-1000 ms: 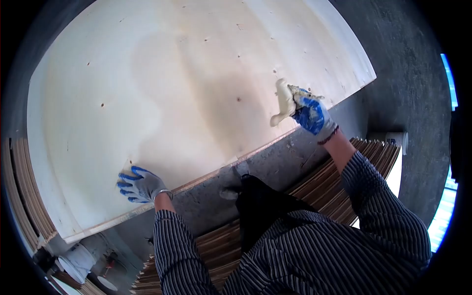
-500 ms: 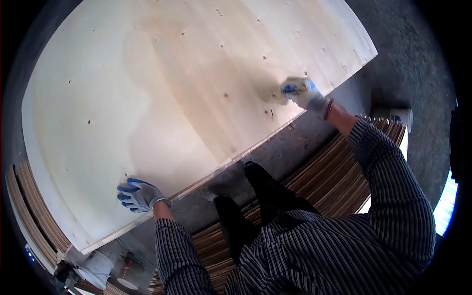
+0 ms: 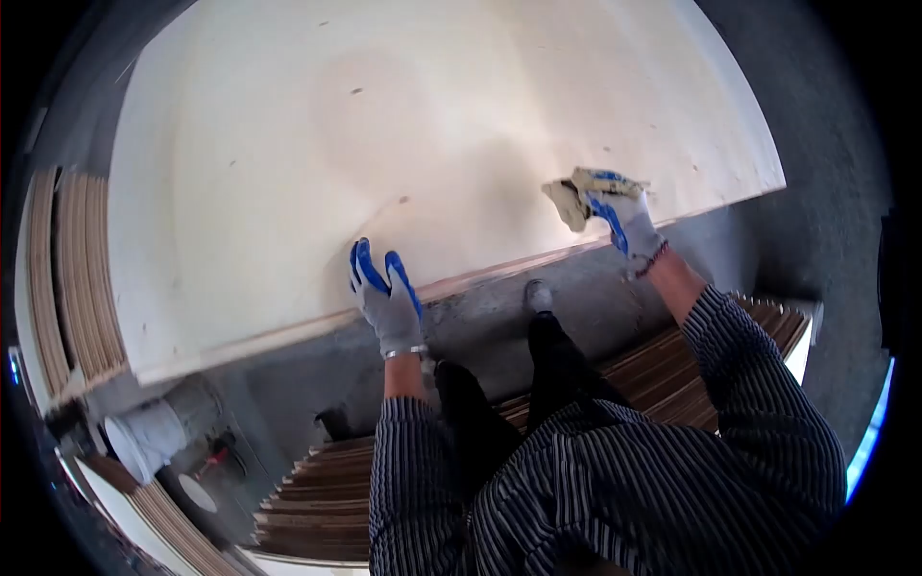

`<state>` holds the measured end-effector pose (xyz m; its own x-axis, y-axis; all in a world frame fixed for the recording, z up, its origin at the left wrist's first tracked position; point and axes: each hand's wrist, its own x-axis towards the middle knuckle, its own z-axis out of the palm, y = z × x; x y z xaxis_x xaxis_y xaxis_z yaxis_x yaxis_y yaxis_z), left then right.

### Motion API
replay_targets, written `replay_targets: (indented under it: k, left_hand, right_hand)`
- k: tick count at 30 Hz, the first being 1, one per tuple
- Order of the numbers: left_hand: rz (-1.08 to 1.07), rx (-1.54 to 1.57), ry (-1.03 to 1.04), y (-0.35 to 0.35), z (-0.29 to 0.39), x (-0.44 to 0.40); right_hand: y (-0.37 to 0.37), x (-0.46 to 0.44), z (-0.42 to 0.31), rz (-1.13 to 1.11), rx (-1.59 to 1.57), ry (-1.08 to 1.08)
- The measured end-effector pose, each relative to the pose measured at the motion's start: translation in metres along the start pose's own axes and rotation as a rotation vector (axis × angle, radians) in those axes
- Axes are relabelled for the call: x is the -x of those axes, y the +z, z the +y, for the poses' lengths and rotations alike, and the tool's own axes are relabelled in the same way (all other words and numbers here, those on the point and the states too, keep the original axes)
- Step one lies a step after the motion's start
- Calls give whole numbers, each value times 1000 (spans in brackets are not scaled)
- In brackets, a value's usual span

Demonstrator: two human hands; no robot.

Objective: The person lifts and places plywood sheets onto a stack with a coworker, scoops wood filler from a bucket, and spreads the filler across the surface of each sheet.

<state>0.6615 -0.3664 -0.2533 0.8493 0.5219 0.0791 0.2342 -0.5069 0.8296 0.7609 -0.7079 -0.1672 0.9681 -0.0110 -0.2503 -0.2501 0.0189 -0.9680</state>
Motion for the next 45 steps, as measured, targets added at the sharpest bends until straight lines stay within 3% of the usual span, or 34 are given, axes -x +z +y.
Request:
replay_targets:
  k: [1, 3, 6, 7, 9, 10, 11, 15, 17, 22, 24, 25, 26, 27, 28, 29, 30, 32, 34, 35, 37, 39, 40, 43, 44, 45]
  left_hand:
    - [30, -2, -13, -30, -19, 8]
    - [117, 421, -216, -89, -59, 36]
    - [285, 471, -448, -197, -127, 88]
    - [340, 416, -485, -232, -153, 107]
    - [398, 209, -473, -289, -208, 152]
    - [452, 261, -524, -312, -218, 167]
    - [508, 310, -577, -333, -226, 181]
    - [540, 276, -618, -351, -266, 185]
    - [597, 409, -587, -350, -247, 133]
    - [553, -258, -340, -397, -263, -33]
    - [537, -320, -268, -417, -282, -101]
    - [541, -311, -268, -427, -299, -136]
    - [477, -444, -285, -437, -319, -173]
    - [386, -566, -297, -438, -343, -219]
    - [310, -626, -363, -432, -362, -235]
    - [240, -686, -435, -426, -379, -249]
    - [258, -876, -484, -409, -371, -248]
    - [300, -911, -489, -399, -365, -246]
    - [257, -906, -506, -402, -356, -248]
    - [257, -882, -503, -404, -354, -246]
    - [264, -848, -507, -405, -349, -249]
    - [255, -885, -494, -404, -351, -248]
    - [248, -882, -493, -404, -352, -249]
    - [244, -844, -501, -408, -347, -251]
    - [236, -839, -514, -408, -345, -251]
    - [228, -832, -524, -408, -344, -252]
  right_hand:
    - [31, -11, -1, -24, -89, 71]
    - [105, -13, -32, -163, -412, 271]
    - [159, -76, 26, -350, -446, 336]
    - [182, -77, 28, -189, -112, 245]
    - [234, -88, 31, 143, 943, 153]
    - [245, -77, 39, 163, 1176, -169]
    - [251, -64, 48, 147, 1186, -170]
    - [246, -25, 78, -403, 146, 313]
    - [261, 1, 94, -420, -128, 482]
    - [370, -12, 74, -564, -352, 536]
    - [414, -44, 49, -555, -421, 522]
    - [427, -85, 61, -775, -503, 474]
    - [457, -108, 52, -631, -348, 444]
    - [516, -140, 31, -524, -500, 379]
    - [532, -182, 38, -671, -529, 347]
    - [555, -207, 32, -682, -544, 316]
    - [580, -224, 17, -703, -520, 307]
    - [631, -260, -2, -729, -484, 300]
    - [669, -296, 1, -730, -797, 416]
    - [684, -317, 10, -724, -792, 437]
    - [718, -361, 23, -259, -96, 162]
    - [753, -359, -6, -14, 856, -55]
    - [766, -381, -11, -160, 1562, -384]
    - [794, -336, -30, -55, 1348, -400]
    - [781, -358, -13, -200, 1233, -374]
    - [781, -345, -11, -196, 1235, -374]
